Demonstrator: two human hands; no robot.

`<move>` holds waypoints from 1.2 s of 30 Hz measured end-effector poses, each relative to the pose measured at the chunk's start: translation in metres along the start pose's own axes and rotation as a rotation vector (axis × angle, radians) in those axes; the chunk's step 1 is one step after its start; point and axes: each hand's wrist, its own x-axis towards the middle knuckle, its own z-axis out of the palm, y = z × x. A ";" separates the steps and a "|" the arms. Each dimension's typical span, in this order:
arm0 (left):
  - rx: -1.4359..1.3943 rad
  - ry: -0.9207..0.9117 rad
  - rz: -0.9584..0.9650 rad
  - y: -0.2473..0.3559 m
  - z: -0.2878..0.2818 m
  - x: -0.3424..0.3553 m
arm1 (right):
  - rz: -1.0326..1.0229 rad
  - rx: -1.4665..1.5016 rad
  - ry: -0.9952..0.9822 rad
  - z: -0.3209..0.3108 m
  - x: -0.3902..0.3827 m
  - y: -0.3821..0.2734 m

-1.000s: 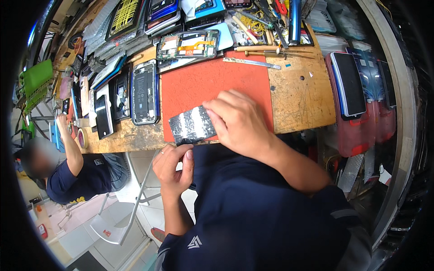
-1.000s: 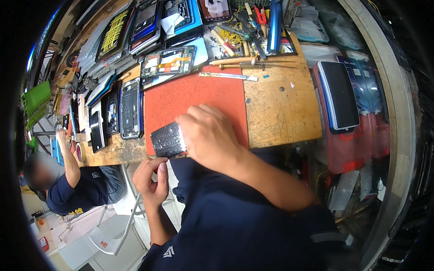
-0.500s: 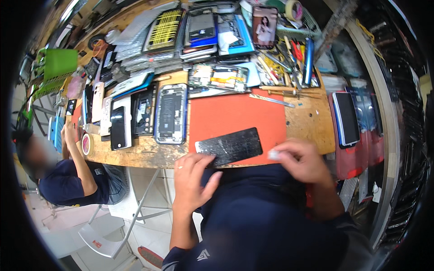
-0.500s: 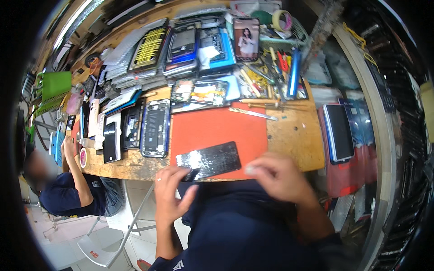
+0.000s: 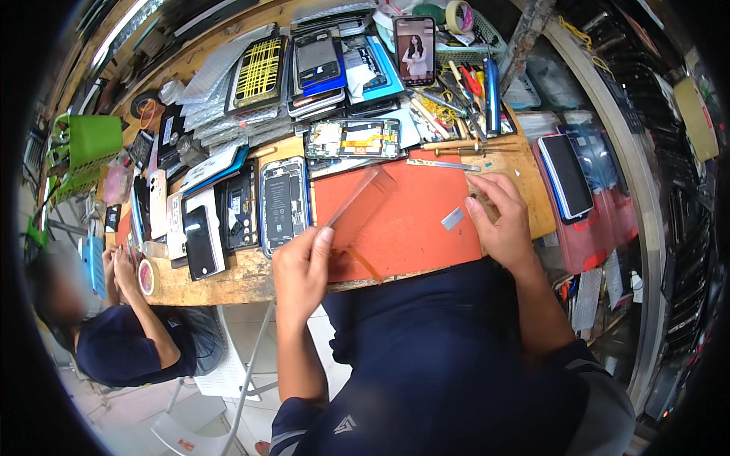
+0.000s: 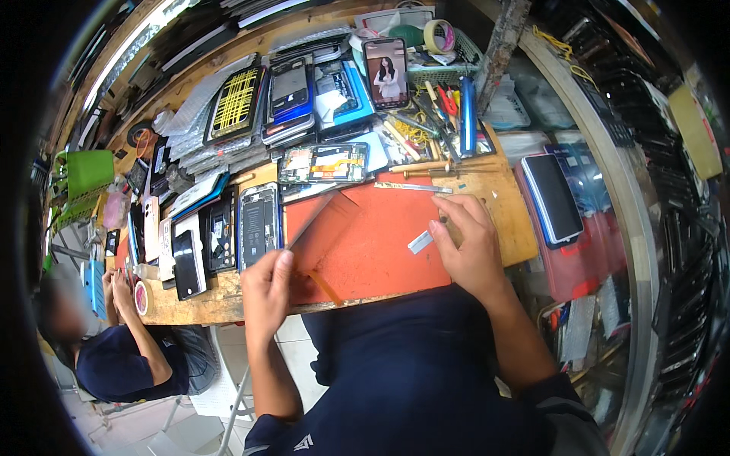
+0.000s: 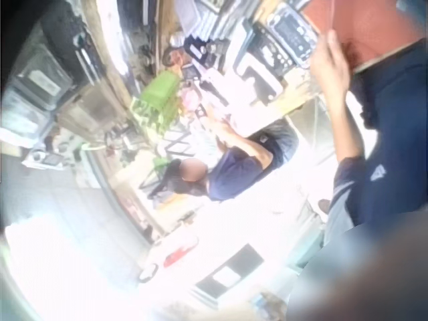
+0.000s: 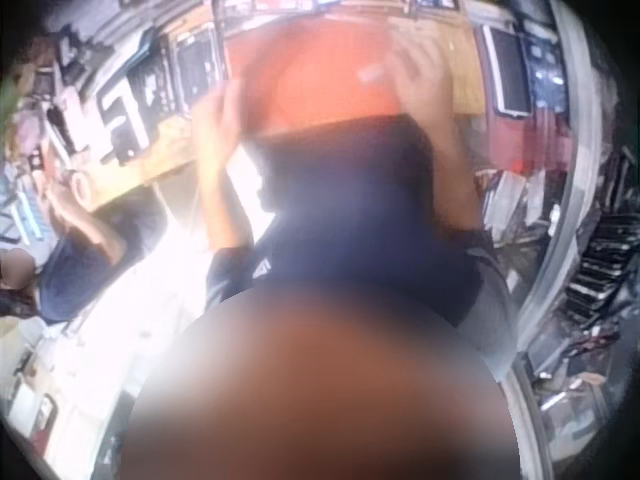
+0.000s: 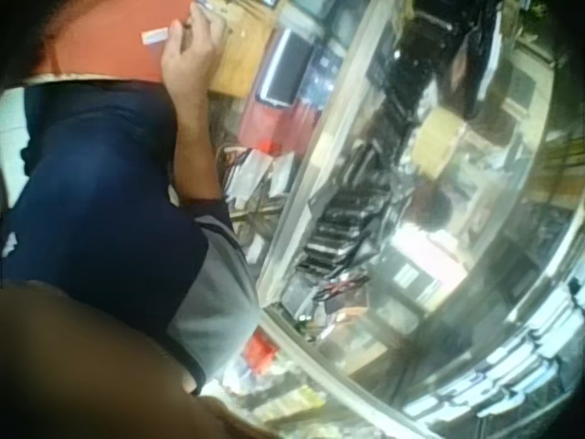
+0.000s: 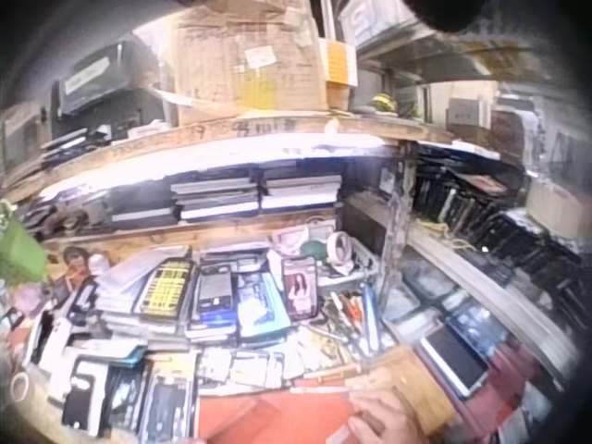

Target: The person disassembles a smartphone, removes the battery, and handles the internal components. They then place a new screen assembly onto the phone chassis and connect the ribbon cables. The person works at a cluttered bench with multiple phones and tools visible.

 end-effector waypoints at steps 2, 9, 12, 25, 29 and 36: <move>-0.404 0.043 -0.024 -0.004 0.005 0.008 | 0.073 0.122 -0.017 -0.002 -0.002 -0.006; -1.382 0.047 -0.157 -0.009 0.056 -0.025 | 0.278 0.559 -0.449 0.020 -0.029 -0.053; -1.405 0.019 -0.152 -0.005 0.061 -0.042 | 0.414 0.810 -0.488 0.044 -0.026 -0.062; -1.159 -0.047 0.073 0.040 0.031 -0.047 | 0.543 1.230 -0.406 0.006 0.020 -0.071; -1.069 -0.030 0.025 0.041 0.043 -0.055 | 0.598 1.249 -0.405 0.001 0.000 -0.068; -1.032 -0.048 0.008 0.051 0.049 -0.055 | 0.568 1.207 -0.404 -0.003 -0.004 -0.066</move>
